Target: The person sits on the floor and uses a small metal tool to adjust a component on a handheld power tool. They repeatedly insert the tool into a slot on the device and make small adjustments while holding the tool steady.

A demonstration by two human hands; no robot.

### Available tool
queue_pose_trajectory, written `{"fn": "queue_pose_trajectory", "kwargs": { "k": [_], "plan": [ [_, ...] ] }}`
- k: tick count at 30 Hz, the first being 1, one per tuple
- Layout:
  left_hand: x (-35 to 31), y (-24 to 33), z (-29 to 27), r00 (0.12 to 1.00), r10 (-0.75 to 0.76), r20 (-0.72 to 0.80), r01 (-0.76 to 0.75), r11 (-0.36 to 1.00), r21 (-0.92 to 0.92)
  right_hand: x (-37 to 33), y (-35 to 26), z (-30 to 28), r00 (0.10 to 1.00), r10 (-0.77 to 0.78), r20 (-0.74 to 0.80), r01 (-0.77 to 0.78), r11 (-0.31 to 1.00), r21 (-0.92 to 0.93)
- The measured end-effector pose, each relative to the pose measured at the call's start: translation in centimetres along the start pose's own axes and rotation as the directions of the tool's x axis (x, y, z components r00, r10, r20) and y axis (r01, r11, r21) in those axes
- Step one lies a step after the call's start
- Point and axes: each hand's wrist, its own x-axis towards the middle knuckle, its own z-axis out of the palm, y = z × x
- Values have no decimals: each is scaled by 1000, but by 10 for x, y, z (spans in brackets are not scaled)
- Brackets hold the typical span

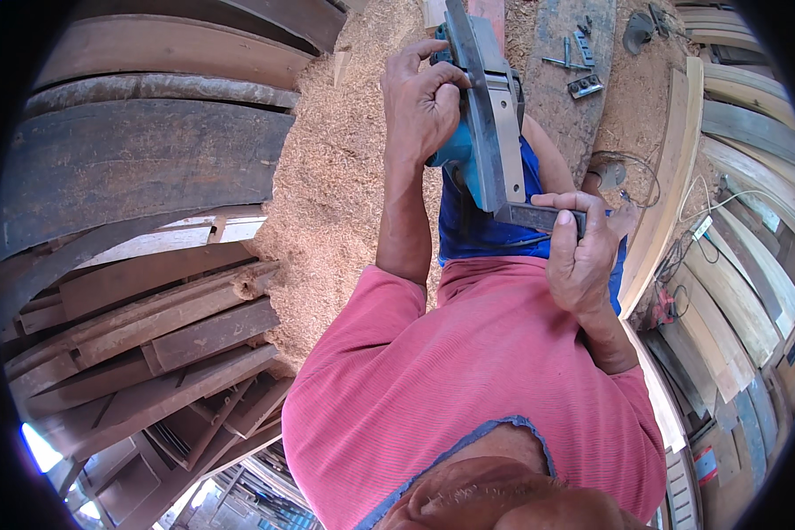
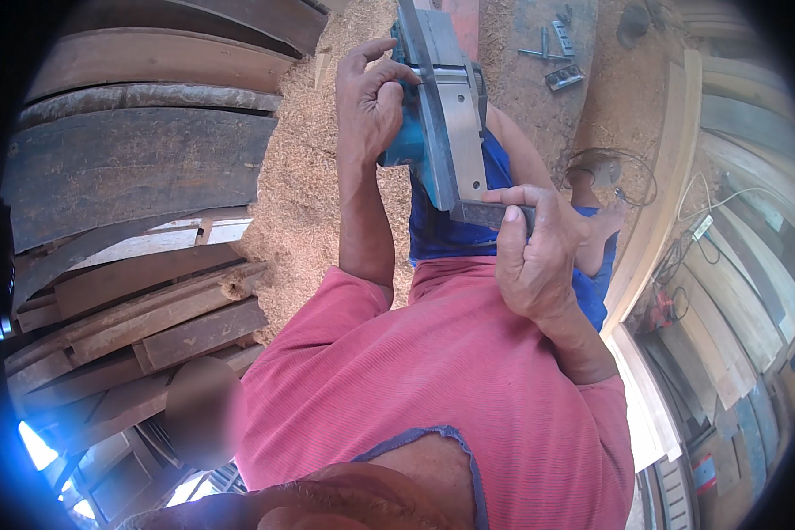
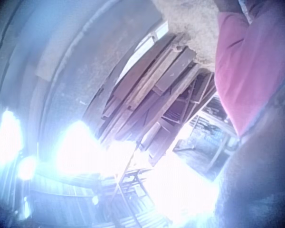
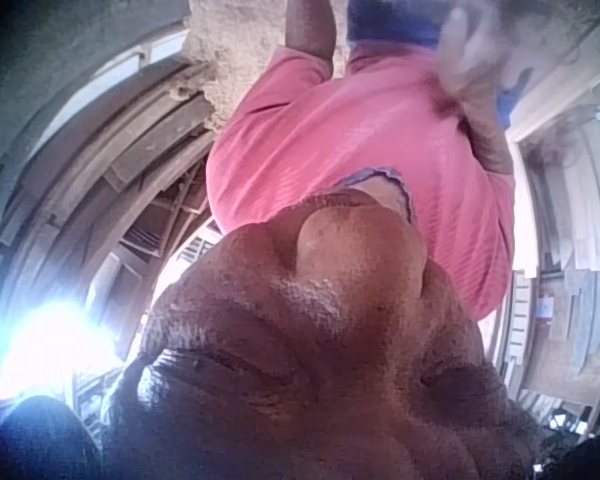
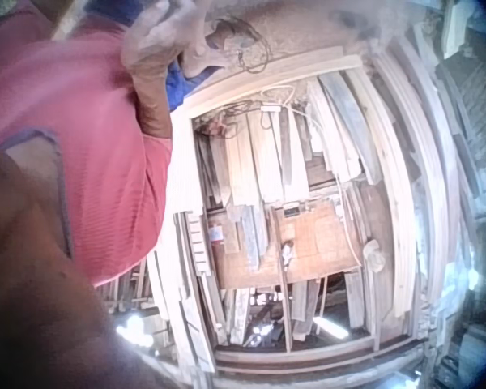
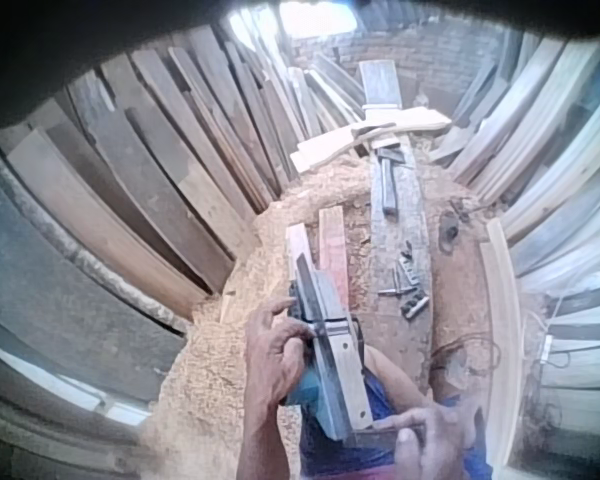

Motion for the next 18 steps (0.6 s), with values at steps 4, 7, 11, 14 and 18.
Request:
{"fn": "queue_pose_trajectory", "kwargs": {
  "k": [4, 7, 11, 14, 18],
  "plan": [
    [1, 2, 1, 1000, -21, -14, 22, 998, 55, 2, 0, -1, 1000, -22, 1, 22, 999, -37],
    [1, 5, 2, 997, -69, -34, 72, 992, 106, 2, -1, -2, 1000, -3, 6, 3, 1000, -21],
    [1, 7, 1, 993, -117, -28, 120, 986, 120, 1, -3, -3, 1000, 3, 2, -3, 1000, -12],
    [1, 6, 1, 994, -109, -17, 110, 989, 103, 0, -3, -3, 1000, 6, 6, -6, 1000, -11],
    [2, 3, 1, 995, -98, -5, 98, 995, 11, -1, -2, -3, 1000, -28, -3, 28, 998, -48]
  ]
}}
